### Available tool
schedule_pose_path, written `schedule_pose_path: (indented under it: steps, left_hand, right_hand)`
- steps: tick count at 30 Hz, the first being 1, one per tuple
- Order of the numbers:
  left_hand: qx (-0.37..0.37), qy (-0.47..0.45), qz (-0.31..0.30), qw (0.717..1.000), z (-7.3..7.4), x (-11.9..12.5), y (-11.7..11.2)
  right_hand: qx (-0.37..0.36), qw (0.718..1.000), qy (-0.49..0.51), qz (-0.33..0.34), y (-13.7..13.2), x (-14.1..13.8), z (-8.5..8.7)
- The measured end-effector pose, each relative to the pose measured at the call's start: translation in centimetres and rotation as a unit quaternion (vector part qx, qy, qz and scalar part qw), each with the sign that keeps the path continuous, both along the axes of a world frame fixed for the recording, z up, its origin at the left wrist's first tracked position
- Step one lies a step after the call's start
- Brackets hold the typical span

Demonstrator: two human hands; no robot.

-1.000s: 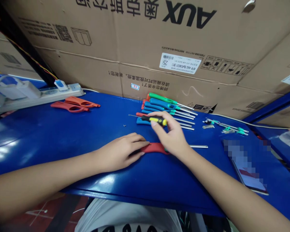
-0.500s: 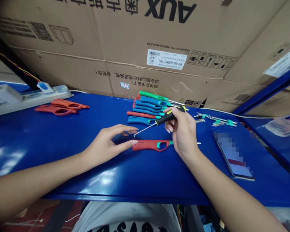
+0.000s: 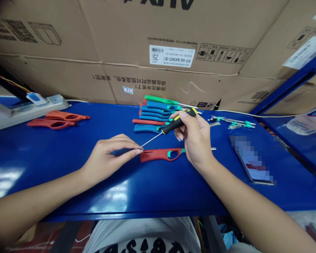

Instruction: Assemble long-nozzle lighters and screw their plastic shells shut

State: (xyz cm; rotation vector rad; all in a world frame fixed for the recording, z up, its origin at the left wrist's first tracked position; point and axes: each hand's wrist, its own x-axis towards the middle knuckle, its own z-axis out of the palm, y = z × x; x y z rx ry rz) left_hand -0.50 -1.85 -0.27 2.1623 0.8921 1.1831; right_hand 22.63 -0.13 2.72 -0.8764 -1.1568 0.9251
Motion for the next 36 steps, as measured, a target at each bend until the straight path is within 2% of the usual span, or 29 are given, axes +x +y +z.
schedule_pose_path:
  steps: [5, 10, 12, 15, 17, 21, 25, 28, 36]
  left_hand:
    - [-0.004, 0.018, -0.008, 1.0, -0.2, -0.1, 0.2]
    - [-0.023, 0.07, -0.049, 0.996, -0.7, 0.3, -0.2]
    - [-0.042, 0.084, -0.08, 0.992, -0.9, 0.7, -0.7]
    - [-0.064, 0.087, -0.118, 0.987, -1.0, 1.3, -1.6]
    - [-0.068, 0.079, -0.121, 0.987, -1.0, 1.6, -2.0]
    - [-0.068, 0.065, -0.096, 0.991, -1.0, 1.5, -2.0]
    - [-0.079, 0.058, -0.042, 0.994, -0.9, 1.0, -1.2]
    - [-0.059, 0.083, -0.018, 0.995, -1.0, 0.5, -0.4]
    - [-0.031, 0.169, -0.029, 0.985, -1.5, 0.4, 0.2]
  right_hand:
    - [0.038, 0.998, -0.045, 0.014, -0.2, 0.4, 0.0]
    - [0.097, 0.976, -0.183, 0.06, -1.4, 0.1, 0.9]
    - [0.147, 0.966, -0.21, 0.042, -1.8, -0.3, 0.8]
    - [0.268, 0.934, -0.234, -0.01, -2.1, -0.7, 0.1]
    - [0.299, 0.916, -0.267, 0.014, -2.2, -0.9, -0.4]
    - [0.229, 0.921, -0.299, 0.099, -2.6, -1.4, -0.7]
    - [0.196, 0.935, -0.29, 0.059, -2.6, -1.8, -0.8]
    - [0.203, 0.931, -0.303, 0.025, -2.2, -2.0, -1.3]
    - [0.188, 0.932, -0.31, 0.016, -1.7, -2.3, -2.4]
